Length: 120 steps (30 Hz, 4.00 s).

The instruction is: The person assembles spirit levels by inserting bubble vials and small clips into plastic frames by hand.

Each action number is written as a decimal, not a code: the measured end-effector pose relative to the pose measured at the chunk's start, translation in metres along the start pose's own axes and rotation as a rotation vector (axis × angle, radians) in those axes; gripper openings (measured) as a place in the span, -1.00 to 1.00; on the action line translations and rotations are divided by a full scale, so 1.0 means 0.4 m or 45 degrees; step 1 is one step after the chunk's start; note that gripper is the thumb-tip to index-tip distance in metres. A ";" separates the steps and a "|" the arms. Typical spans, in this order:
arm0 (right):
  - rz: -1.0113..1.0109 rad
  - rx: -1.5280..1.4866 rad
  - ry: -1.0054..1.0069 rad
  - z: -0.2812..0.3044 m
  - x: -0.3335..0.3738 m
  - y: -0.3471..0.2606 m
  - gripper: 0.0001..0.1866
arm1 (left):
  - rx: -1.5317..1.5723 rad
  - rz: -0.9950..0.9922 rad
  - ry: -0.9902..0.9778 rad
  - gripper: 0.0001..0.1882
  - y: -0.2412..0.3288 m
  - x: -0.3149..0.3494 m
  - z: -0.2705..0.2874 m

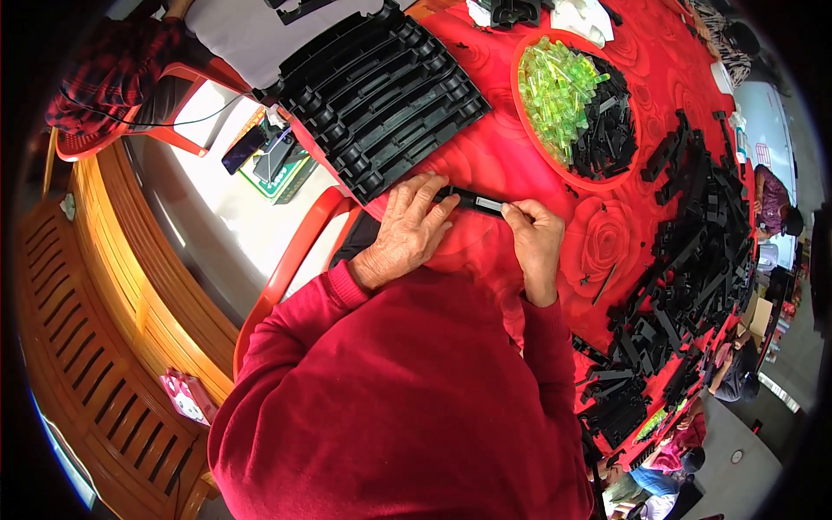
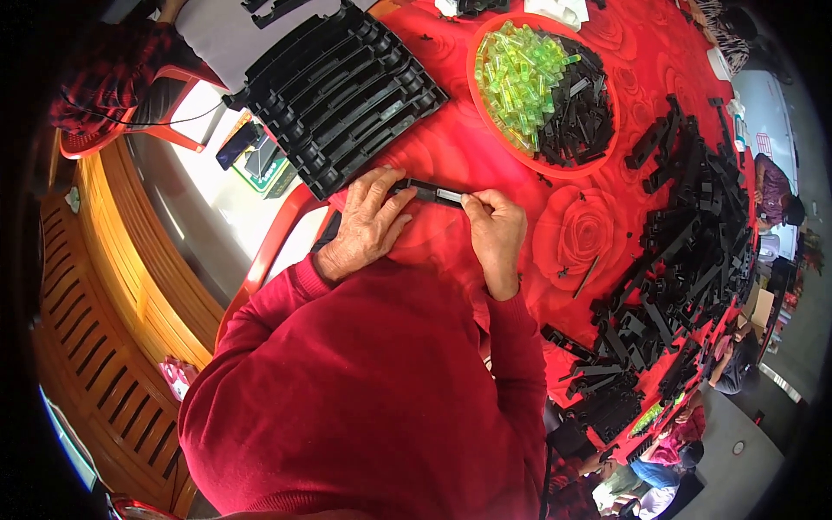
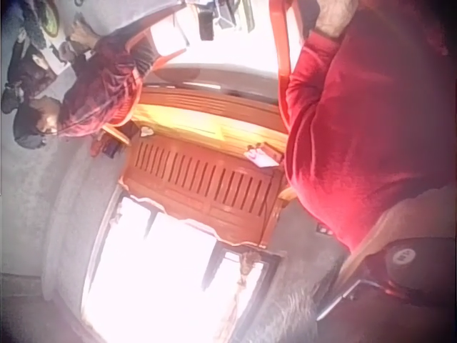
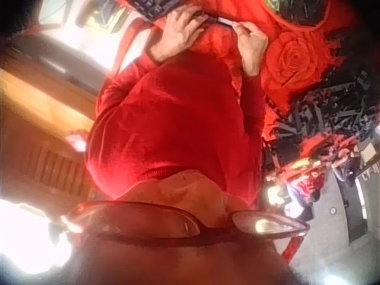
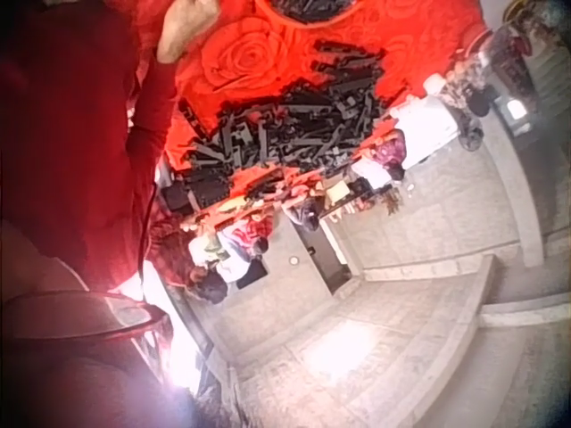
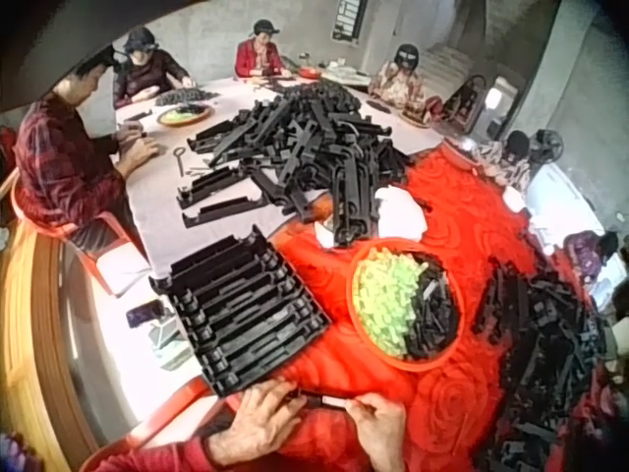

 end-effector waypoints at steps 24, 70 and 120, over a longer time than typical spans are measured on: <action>0.059 0.126 0.317 -0.017 0.022 0.009 -0.83 | -0.189 -0.241 -0.245 -0.62 0.019 -0.046 -0.054; 0.317 0.190 0.401 -0.007 0.035 -0.013 -0.88 | -0.082 -0.303 -0.565 -0.61 0.002 -0.123 -0.085; 0.365 0.676 -0.133 0.047 -0.092 -0.031 -0.75 | -0.103 -0.300 -0.528 -0.66 0.023 -0.132 -0.124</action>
Point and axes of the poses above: each hand's wrist, its own x-axis away from the middle knuckle, its own z-axis out of the back of the hand, y = z × x, the point moved 6 cm from there along -x, towards the middle knuckle, and after that the axes turned 10 degrees about -z, right-handed, at the moved point
